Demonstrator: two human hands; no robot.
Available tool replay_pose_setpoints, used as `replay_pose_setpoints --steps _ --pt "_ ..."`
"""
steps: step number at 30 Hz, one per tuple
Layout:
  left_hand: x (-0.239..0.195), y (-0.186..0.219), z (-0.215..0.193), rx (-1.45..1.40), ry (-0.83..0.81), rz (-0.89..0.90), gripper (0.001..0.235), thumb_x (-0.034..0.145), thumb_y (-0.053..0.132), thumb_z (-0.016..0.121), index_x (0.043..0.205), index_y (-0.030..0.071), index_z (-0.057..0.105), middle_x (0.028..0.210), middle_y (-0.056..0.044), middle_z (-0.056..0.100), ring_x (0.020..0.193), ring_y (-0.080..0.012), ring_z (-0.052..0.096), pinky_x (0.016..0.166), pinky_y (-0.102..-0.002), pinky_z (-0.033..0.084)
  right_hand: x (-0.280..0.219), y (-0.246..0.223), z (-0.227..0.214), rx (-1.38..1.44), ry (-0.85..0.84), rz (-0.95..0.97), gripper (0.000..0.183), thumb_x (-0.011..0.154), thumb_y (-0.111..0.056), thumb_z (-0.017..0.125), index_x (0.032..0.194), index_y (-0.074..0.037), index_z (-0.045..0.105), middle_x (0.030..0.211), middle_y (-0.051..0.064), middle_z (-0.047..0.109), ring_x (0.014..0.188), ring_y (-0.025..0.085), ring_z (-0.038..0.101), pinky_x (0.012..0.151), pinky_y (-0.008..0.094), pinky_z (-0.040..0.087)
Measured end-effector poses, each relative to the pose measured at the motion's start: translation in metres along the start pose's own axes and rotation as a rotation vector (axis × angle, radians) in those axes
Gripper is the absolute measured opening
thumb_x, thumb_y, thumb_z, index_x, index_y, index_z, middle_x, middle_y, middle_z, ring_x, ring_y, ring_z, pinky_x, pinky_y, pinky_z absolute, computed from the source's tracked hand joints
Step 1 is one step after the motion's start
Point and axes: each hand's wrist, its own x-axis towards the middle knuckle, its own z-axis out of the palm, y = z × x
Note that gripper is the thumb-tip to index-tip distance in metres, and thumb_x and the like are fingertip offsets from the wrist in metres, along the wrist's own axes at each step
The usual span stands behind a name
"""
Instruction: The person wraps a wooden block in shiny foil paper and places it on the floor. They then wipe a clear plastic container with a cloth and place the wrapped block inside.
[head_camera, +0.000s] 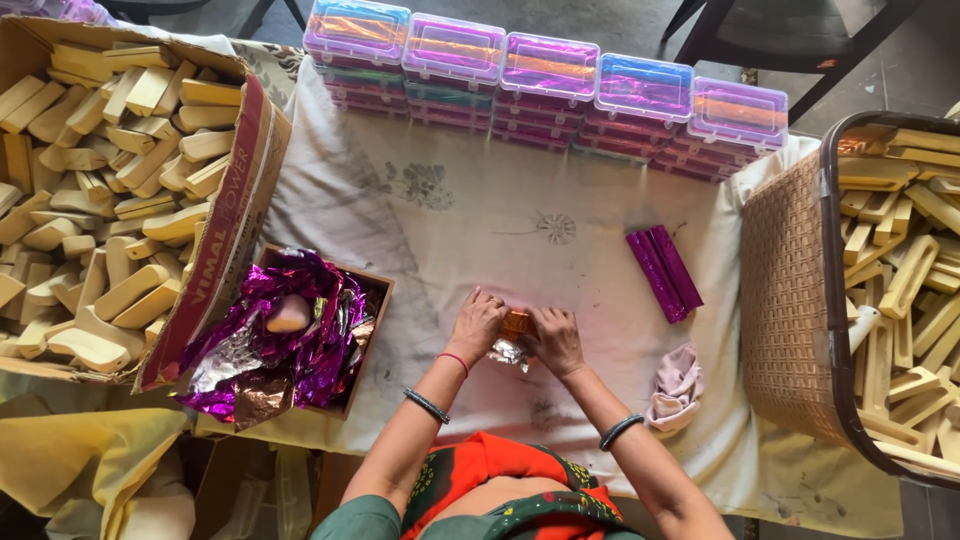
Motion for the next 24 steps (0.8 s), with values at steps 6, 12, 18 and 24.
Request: replay_pose_setpoints --steps 6,12,18,24 --pt "-0.008 0.005 -0.016 0.001 0.097 0.056 0.030 0.079 0.016 0.074 0.108 0.017 0.076 0.108 -0.001 0.072 0.111 -0.0208 0.063 0.120 -0.047 0.032 0.014 0.044 0.022 0.545 -0.245 0.290 0.032 0.087 -0.026 0.077 0.114 -0.009 0.075 0.109 0.008 0.071 0.097 0.025 0.074 0.086 0.037 0.060" --pt "-0.027 0.012 -0.028 0.049 0.214 0.113 0.029 0.080 0.011 0.067 0.108 0.016 0.073 0.106 0.000 0.070 0.109 -0.0203 0.063 0.121 -0.046 0.034 0.016 0.041 0.010 0.546 -0.369 0.300 0.034 0.081 -0.022 0.081 0.113 -0.010 0.075 0.105 0.009 0.074 0.097 0.024 0.074 0.088 0.037 0.059" --pt "-0.045 0.024 -0.034 0.062 0.244 0.175 0.017 0.084 0.014 0.066 0.102 0.013 0.066 0.112 -0.002 0.066 0.110 -0.0230 0.061 0.120 -0.049 0.035 0.007 0.022 -0.002 0.403 -0.346 0.291 0.046 0.077 -0.025 0.082 0.120 -0.016 0.069 0.104 0.007 0.078 0.099 0.022 0.075 0.086 0.038 0.058" --pt "-0.066 0.039 -0.027 0.077 0.387 0.147 0.029 0.080 0.011 0.066 0.109 0.009 0.067 0.124 -0.011 0.065 0.116 -0.0275 0.060 0.116 -0.050 0.037 -0.002 0.013 -0.002 0.220 -0.281 0.121 0.042 0.080 -0.034 0.083 0.116 -0.016 0.071 0.101 0.009 0.075 0.094 0.032 0.072 0.080 0.044 0.057"
